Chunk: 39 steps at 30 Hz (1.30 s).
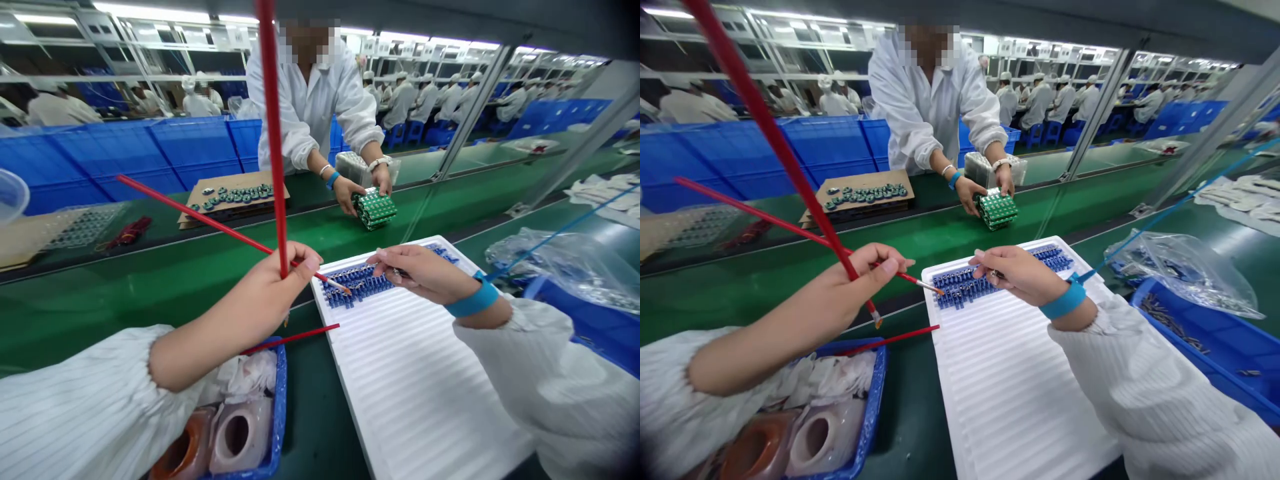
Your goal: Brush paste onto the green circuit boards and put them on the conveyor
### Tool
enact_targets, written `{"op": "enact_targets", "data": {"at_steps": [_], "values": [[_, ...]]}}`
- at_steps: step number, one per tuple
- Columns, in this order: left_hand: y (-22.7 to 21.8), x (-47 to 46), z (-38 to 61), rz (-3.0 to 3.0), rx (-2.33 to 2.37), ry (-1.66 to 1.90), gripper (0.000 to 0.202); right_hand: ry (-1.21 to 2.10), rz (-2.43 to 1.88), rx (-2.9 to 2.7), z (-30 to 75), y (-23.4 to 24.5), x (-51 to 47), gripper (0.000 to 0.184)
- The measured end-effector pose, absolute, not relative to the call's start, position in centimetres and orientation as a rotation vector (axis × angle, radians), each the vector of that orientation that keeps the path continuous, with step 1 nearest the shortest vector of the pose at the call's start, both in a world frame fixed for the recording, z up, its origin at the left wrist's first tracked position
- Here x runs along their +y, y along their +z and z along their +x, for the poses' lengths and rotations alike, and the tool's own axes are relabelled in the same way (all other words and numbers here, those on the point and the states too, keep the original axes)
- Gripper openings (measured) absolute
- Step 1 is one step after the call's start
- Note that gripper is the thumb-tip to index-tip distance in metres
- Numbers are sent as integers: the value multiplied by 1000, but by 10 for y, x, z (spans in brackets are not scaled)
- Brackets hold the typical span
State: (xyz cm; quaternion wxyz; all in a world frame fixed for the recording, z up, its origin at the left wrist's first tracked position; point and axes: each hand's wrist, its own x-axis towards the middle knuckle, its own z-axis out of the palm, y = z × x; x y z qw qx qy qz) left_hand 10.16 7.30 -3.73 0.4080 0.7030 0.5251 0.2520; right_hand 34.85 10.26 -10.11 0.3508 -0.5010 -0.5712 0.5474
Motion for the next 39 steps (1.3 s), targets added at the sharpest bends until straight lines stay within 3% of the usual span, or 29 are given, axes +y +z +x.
{"op": "enact_targets", "data": {"at_steps": [2,5,12,19,24,28,32,39], "values": [[-38,70,111,1810,1256,590,29,1735,-1080,-1033,346,-96,89,27],[-41,62,127,1890,1120,535,25,1958,-947,-716,339,-88,67,17],[-36,41,153,1938,1029,433,29,2026,-685,-894,337,-78,27,15],[-41,37,158,1943,930,397,30,1807,-937,-1390,336,-81,8,43],[-41,36,162,1968,930,308,28,1553,-1337,-1863,332,-65,2,21],[-35,34,161,2011,1001,268,25,1418,-1432,-1981,330,-58,5,29],[-32,36,157,2027,975,276,28,1314,-1456,-2034,330,-57,7,24],[-38,42,152,2053,1016,179,35,661,-1440,-2260,322,-55,4,26]]}}
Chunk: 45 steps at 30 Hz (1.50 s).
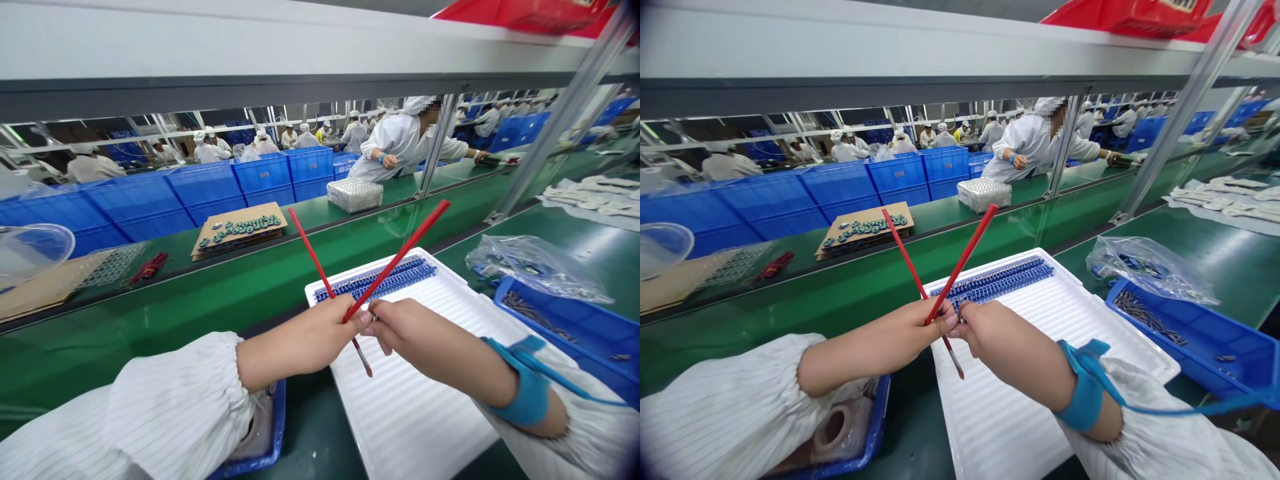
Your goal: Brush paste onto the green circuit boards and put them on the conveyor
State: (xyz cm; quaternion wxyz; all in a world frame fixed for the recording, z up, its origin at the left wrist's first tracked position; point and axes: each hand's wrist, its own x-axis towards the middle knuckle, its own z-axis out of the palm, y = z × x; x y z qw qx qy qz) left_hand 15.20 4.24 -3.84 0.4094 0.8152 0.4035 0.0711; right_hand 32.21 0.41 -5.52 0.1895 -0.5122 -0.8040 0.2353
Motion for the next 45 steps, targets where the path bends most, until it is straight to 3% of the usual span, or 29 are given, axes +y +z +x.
{"op": "enact_targets", "data": {"at_steps": [5,10,15,21,25,30,36,45], "values": [[-40,43,152,2038,986,224,32,441,-1473,-2353,319,-56,4,22],[-33,37,155,2060,1026,242,23,625,-1440,-2235,317,-57,4,24],[-32,35,157,2103,1072,234,8,562,-1415,-2189,313,-51,5,18],[-34,43,151,1944,1045,338,23,982,-1380,-1985,329,-58,10,18],[-37,45,147,1890,1047,420,19,1178,-1281,-1866,330,-64,8,23],[-37,44,149,1922,1080,434,19,893,-1289,-1985,321,-64,0,38],[-39,42,151,2021,1123,376,21,634,-1341,-2030,318,-65,-6,27],[-33,39,149,2099,1037,358,29,654,-1298,-1863,320,-70,-11,22]]}}
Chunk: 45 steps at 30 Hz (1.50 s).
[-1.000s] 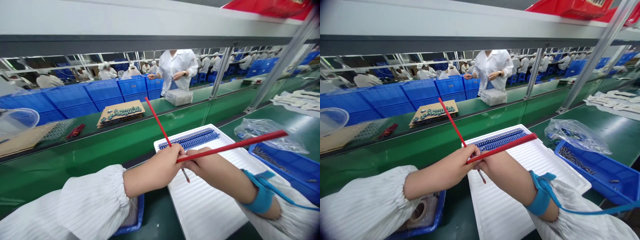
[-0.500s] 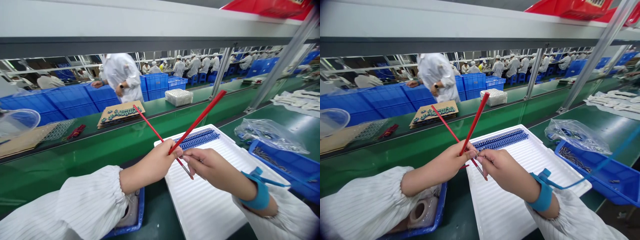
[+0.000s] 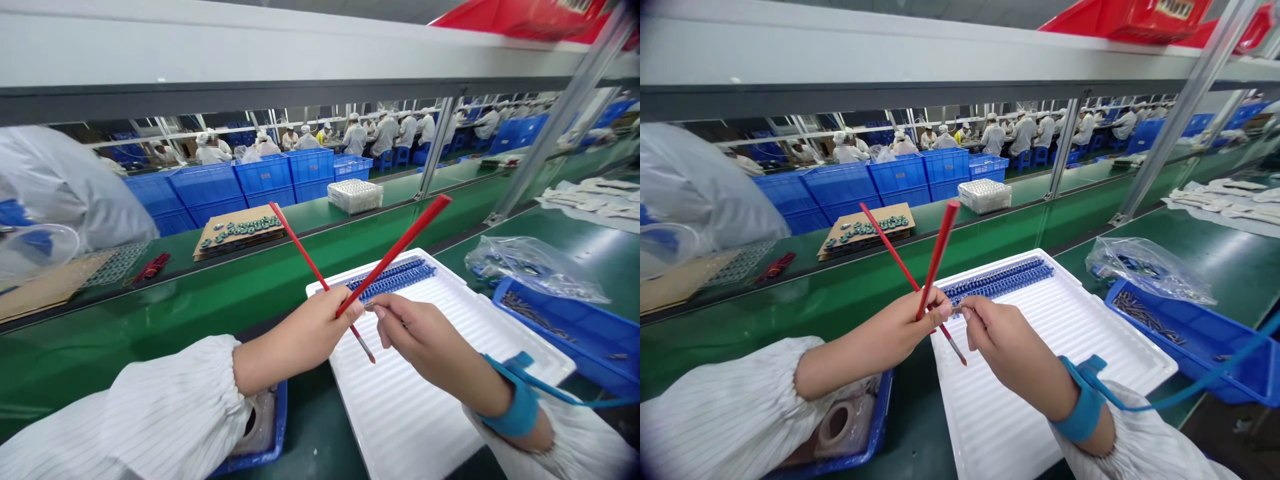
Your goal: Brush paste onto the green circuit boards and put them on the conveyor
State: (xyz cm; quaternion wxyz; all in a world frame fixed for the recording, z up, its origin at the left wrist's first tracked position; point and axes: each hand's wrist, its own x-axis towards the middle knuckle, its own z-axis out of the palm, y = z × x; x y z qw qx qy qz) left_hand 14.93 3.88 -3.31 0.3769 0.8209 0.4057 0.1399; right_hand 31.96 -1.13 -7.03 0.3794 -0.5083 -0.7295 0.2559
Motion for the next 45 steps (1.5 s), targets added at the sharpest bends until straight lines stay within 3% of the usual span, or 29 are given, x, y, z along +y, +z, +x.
{"op": "enact_targets", "data": {"at_steps": [10,21,35,41,45], "values": [[-32,35,150,2094,959,380,35,427,-1332,-1830,314,-81,-18,22],[-31,31,149,1708,1010,233,34,622,-1310,-1814,316,-80,-13,18],[-37,33,142,1580,931,309,25,137,-1314,-1896,317,-81,-9,19],[-19,39,128,1576,1049,469,30,161,-1670,-2233,333,-86,24,12],[-8,44,115,1574,1088,614,30,48,-1799,-2431,337,-96,52,22]]}}
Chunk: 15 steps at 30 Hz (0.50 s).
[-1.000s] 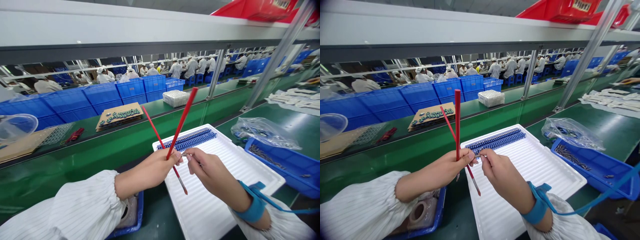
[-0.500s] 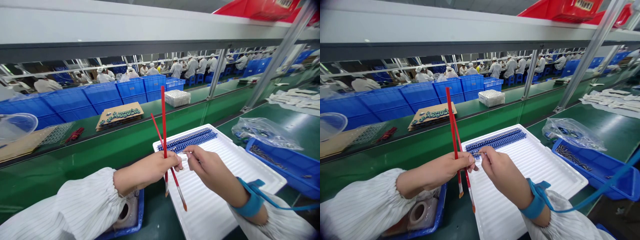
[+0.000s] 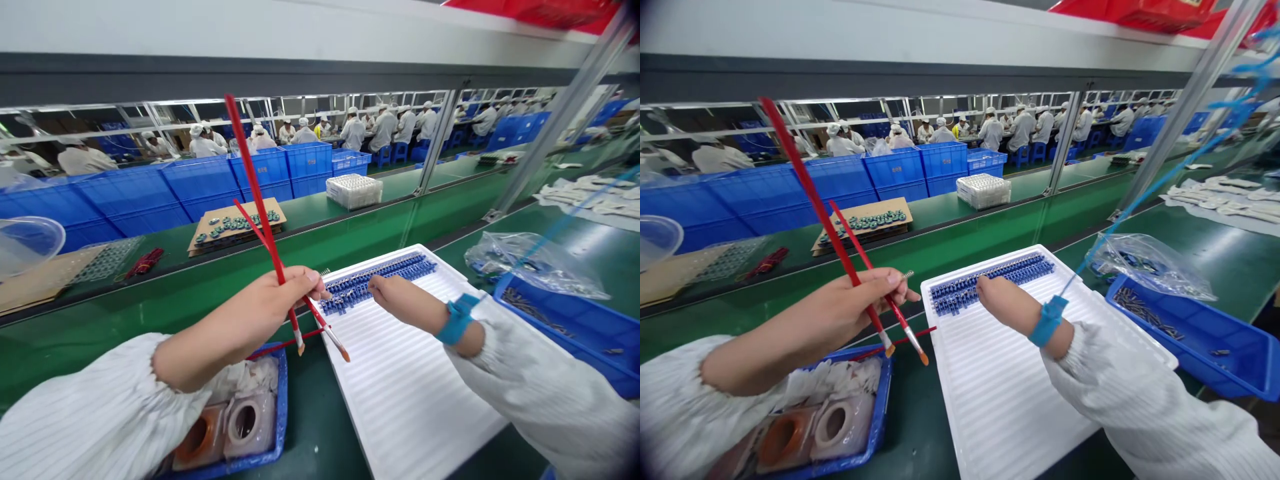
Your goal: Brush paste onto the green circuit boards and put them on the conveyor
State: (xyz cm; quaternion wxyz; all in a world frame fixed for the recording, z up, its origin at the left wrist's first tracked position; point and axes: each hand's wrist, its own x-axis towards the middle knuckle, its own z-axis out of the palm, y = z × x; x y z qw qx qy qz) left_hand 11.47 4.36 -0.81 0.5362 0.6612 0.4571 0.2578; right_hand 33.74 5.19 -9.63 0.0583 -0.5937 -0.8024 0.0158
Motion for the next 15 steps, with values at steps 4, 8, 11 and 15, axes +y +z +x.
{"op": "enact_targets", "data": {"at_steps": [4,8,11,15], "values": [[-10,47,102,1569,1107,666,31,12,-1864,-2562,335,-109,81,23],[-19,51,88,1580,1144,671,31,-1,-1927,-2706,333,-121,109,18],[-24,54,80,1626,1199,644,33,-1,-1905,-2820,331,-126,119,20],[-28,58,75,1613,1211,664,34,-8,-1855,-2929,327,-128,121,21]]}}
